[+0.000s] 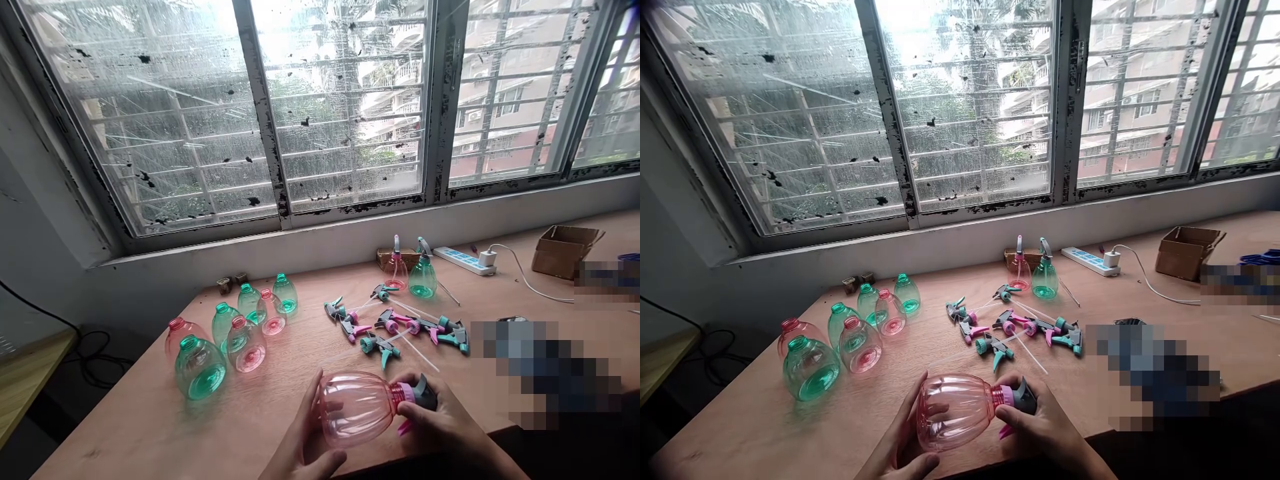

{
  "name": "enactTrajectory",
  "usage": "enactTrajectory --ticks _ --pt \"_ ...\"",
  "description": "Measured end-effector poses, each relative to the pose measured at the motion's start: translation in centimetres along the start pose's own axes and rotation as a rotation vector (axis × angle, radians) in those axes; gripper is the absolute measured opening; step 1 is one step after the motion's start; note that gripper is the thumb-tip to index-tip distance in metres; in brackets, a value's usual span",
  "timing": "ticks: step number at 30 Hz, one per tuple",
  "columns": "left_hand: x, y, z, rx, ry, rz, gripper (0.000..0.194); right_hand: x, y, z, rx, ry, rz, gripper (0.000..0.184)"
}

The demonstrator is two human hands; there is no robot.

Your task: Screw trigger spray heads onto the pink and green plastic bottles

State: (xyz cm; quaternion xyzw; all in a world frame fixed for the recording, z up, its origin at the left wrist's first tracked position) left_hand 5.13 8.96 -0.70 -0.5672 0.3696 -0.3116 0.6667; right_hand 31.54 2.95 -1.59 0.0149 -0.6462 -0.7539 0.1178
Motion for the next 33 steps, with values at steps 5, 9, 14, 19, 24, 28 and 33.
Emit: enactTrajectory --ticks 5,9,14,19,24,28,33 --pt "-0.1 -0.1 0.1 0.07 0.005 0.048 0.085 0.1 0.1 -0.1 0.002 -0.001 -0.004 0.042" --pt "-0.1 -0.4 0.1 0.083 -0.003 0.088 0.081 0.2 0.0 -0.1 0.027 0.01 -0.002 0.043" --pt "-0.1 -0.3 0.1 0.103 0.007 0.064 0.09 0.1 0.1 0.0 -0.001 0.009 0.005 0.041" --pt "-0.2 -0.2 0.4 0.167 -0.019 -0.009 0.073 0.0 -0.4 0.0 0.01 0.028 0.012 0.041" --pt "0.1 -1.0 0.1 0.065 0.026 -0.093 0.072 -0.2 -0.6 0.1 0.01 0.036 0.022 0.039" --pt "0.1 -0.4 0.1 0.064 0.062 -0.195 0.085 -0.1 -0.4 0.1 -0.004 0.034 0.022 0.039" --pt "0.0 0.9 0.5 0.123 0.089 -0.174 0.088 0.0 -0.3 0.0 -0.005 0.029 0.019 0.039"
Point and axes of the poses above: each hand's wrist, its own z-axis towards the middle knuckle, its own x-axis out of the palm, y = z × x, the point moved 3 cm from there along z, towards the middle knuckle, and after that the axes turned 13 degrees about y, right-handed, at the moved point
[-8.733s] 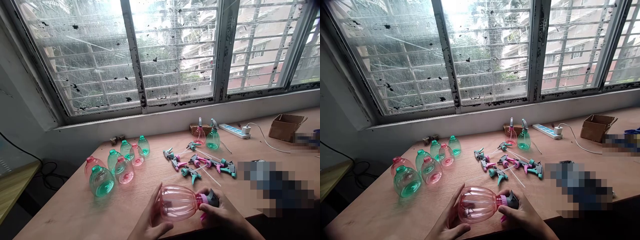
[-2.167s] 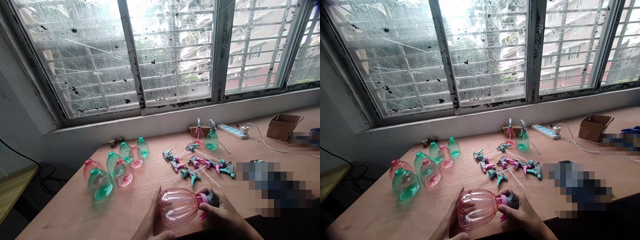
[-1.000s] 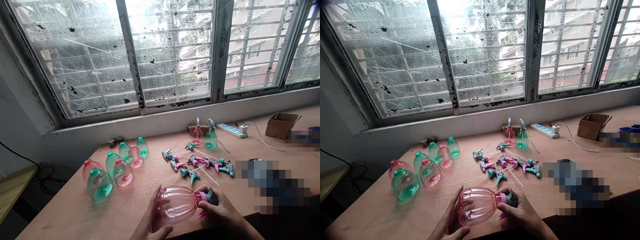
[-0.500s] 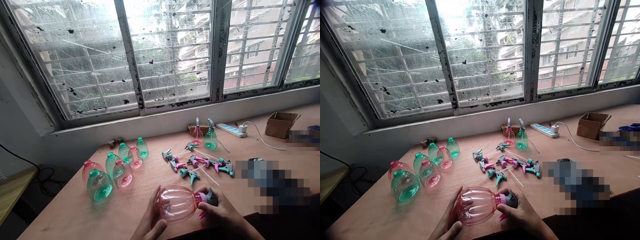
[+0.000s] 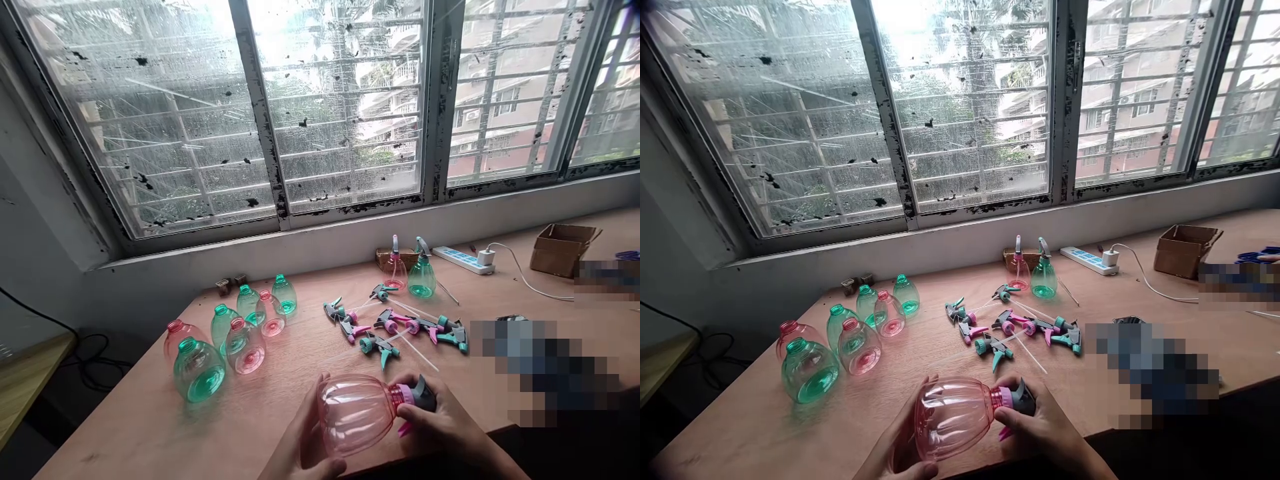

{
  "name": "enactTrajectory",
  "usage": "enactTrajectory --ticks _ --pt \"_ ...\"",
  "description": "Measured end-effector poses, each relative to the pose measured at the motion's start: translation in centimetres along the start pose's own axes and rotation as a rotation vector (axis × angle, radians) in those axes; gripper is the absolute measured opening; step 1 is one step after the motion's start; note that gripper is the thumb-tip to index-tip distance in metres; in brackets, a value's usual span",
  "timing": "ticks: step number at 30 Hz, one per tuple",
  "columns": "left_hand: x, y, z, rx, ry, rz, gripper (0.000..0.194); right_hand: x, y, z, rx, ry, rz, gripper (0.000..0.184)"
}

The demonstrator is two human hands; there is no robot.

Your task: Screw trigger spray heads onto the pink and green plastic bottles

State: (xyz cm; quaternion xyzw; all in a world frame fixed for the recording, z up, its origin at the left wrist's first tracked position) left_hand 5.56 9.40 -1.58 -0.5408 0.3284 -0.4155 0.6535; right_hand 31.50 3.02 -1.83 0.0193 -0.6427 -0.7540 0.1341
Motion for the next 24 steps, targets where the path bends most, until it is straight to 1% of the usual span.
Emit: enactTrajectory --ticks 4,6,8,11,13,15,17,21,24 --pt "-0.1 0.0 -0.1 -0.013 -0.047 0.124 0.091 0.0 0.0 0.0 0.034 0.011 -0.014 0.041" --pt "0.0 -0.4 -0.2 -0.056 -0.045 0.13 0.095 0.0 0.0 0.0 0.05 0.013 -0.026 0.041" --pt "0.3 -0.9 -0.2 -0.092 -0.041 0.12 0.103 0.0 0.1 -0.1 0.047 0.007 -0.041 0.041" --pt "0.5 -1.8 -0.2 -0.099 -0.047 0.099 0.11 -0.1 0.2 -0.2 0.05 0.006 -0.058 0.041" --pt "0.6 -2.0 -0.2 -0.102 -0.054 0.083 0.106 0.0 0.3 -0.2 0.059 0.011 -0.063 0.042" --pt "0.6 -1.9 -0.2 -0.127 -0.061 0.061 0.1 0.0 0.4 -0.2 0.058 0.006 -0.069 0.041" --pt "0.7 -1.7 -0.2 -0.123 -0.053 0.033 0.096 0.0 0.4 -0.3 0.053 -0.003 -0.068 0.04" --pt "0.8 -1.5 0.1 -0.008 -0.03 0.055 0.091 0.1 0.4 -0.3 0.066 -0.015 -0.038 0.042" --pt "0.6 -1.3 0.1 0.008 -0.051 0.127 0.09 0.1 0.4 -0.3 0.075 -0.009 -0.028 0.043"
Point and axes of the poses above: each hand's wrist, its own z-axis towards the middle knuckle, its own x-axis out of the palm, y = z × x, the point moved 3 cm from there along z, towards the middle knuckle, and after that the axes turned 13 degrees about y, right-handed, at the moved point
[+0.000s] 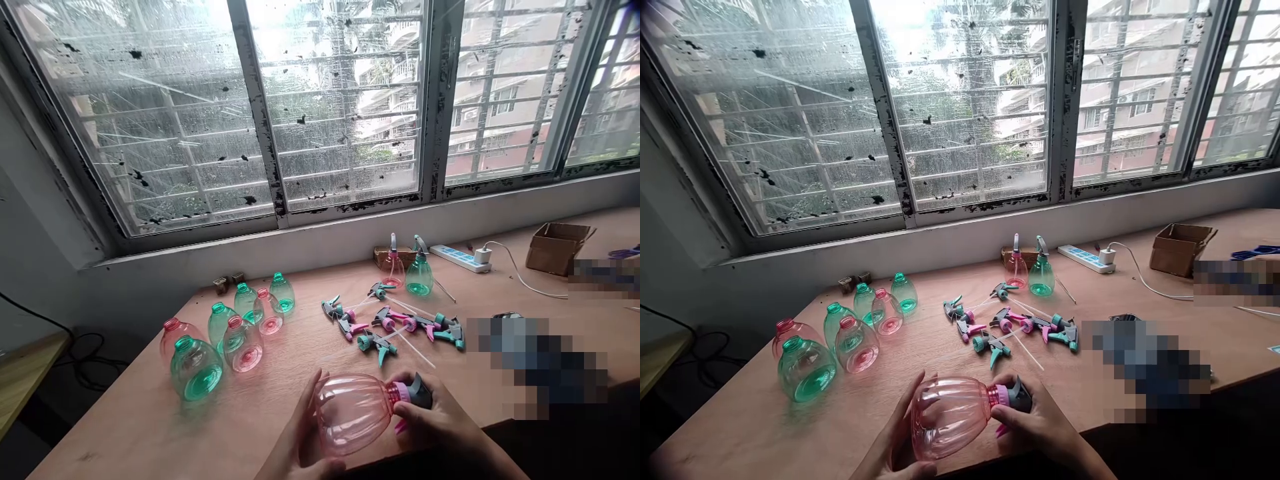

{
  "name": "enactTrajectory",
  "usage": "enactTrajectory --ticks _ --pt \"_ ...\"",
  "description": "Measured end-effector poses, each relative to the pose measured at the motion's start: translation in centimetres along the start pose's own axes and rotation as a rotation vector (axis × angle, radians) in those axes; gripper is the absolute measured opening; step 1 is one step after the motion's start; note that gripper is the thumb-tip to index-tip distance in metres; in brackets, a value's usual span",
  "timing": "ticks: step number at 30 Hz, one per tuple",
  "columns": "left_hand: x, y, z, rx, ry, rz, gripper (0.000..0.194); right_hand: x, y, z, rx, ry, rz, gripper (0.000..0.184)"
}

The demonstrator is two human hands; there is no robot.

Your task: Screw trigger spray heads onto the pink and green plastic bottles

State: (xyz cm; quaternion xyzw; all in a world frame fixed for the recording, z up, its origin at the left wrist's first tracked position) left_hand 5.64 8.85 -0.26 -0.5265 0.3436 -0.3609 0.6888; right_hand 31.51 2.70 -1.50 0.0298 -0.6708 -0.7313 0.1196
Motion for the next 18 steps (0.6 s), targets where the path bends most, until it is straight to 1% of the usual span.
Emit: enactTrajectory --ticks 3,6,10,14,18 --pt "-0.2 0.2 -0.2 -0.044 -0.004 -0.007 0.093 0.0 0.0 0.0 -0.002 -0.001 -0.01 0.043" --pt "-0.3 0.3 -0.4 -0.112 0.001 -0.031 0.1 0.0 0.1 0.1 0.005 0.005 -0.021 0.043" --pt "-0.3 0.3 -0.5 -0.12 0.007 -0.01 0.106 0.1 0.2 0.1 -0.001 -0.005 -0.035 0.045" --pt "-0.3 -0.2 -0.6 -0.117 0.015 -0.022 0.101 0.0 0.1 0.1 0.001 -0.005 -0.025 0.045" --pt "-0.1 -1.1 -0.5 -0.083 0.004 -0.006 0.084 -0.1 0.0 0.1 -0.023 -0.005 -0.047 0.044"
Point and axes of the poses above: each hand's wrist, its own z-axis towards the middle knuckle, its own x-axis out of the palm, y = z × x, the point moved 3 cm from there along z, towards the middle knuckle, and after that the axes turned 13 degrees about y, right-handed, at the moved point
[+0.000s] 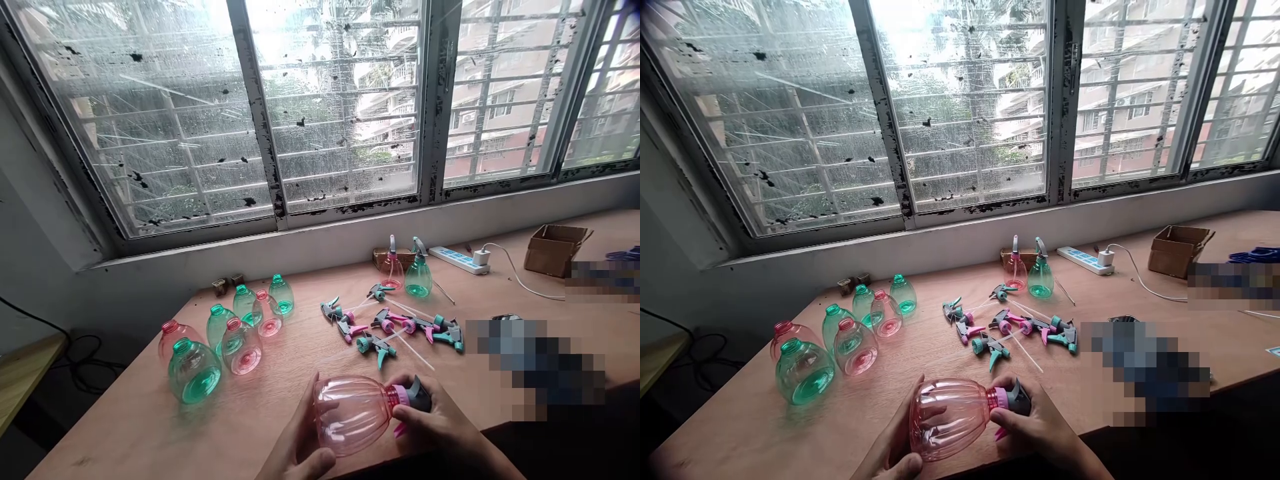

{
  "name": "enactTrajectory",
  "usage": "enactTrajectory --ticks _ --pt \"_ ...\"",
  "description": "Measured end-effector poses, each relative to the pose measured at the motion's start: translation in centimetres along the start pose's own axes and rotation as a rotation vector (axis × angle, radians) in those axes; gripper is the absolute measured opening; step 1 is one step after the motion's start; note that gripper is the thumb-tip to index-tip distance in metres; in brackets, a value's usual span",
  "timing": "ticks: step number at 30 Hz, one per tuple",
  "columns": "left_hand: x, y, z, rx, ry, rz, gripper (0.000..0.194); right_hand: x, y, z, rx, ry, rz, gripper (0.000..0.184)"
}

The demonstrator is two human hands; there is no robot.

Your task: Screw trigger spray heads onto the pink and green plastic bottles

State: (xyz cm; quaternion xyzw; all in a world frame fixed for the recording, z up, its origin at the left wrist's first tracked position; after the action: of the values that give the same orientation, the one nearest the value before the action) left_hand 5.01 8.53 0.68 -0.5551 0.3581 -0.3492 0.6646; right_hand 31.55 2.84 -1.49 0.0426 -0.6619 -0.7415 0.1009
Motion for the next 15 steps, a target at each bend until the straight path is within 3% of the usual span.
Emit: enactTrajectory --ticks 5,11,15 --pt "0.3 -0.2 0.2 0.008 -0.012 -0.06 0.093 0.0 -0.2 0.0 0.012 0.009 0.06 0.044" --pt "-0.1 1.5 0.2 0.011 -0.006 -0.012 0.094 0.1 0.1 0.1 0.021 0.014 0.045 0.045" --pt "-0.3 2.2 0.3 0.058 -0.005 -0.038 0.104 0.2 0.2 0.1 -0.001 0.008 0.042 0.044"
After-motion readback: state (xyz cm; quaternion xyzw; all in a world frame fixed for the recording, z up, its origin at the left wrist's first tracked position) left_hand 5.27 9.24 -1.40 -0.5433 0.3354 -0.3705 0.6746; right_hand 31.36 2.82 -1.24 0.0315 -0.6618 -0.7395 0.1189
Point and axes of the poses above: each hand's wrist, its own z-axis towards the middle knuckle, its own x-axis out of the palm, y = z × x, the point moved 3 cm from there along z, towards the middle knuckle, and after that the axes turned 13 degrees about y, right-handed, at the moved point
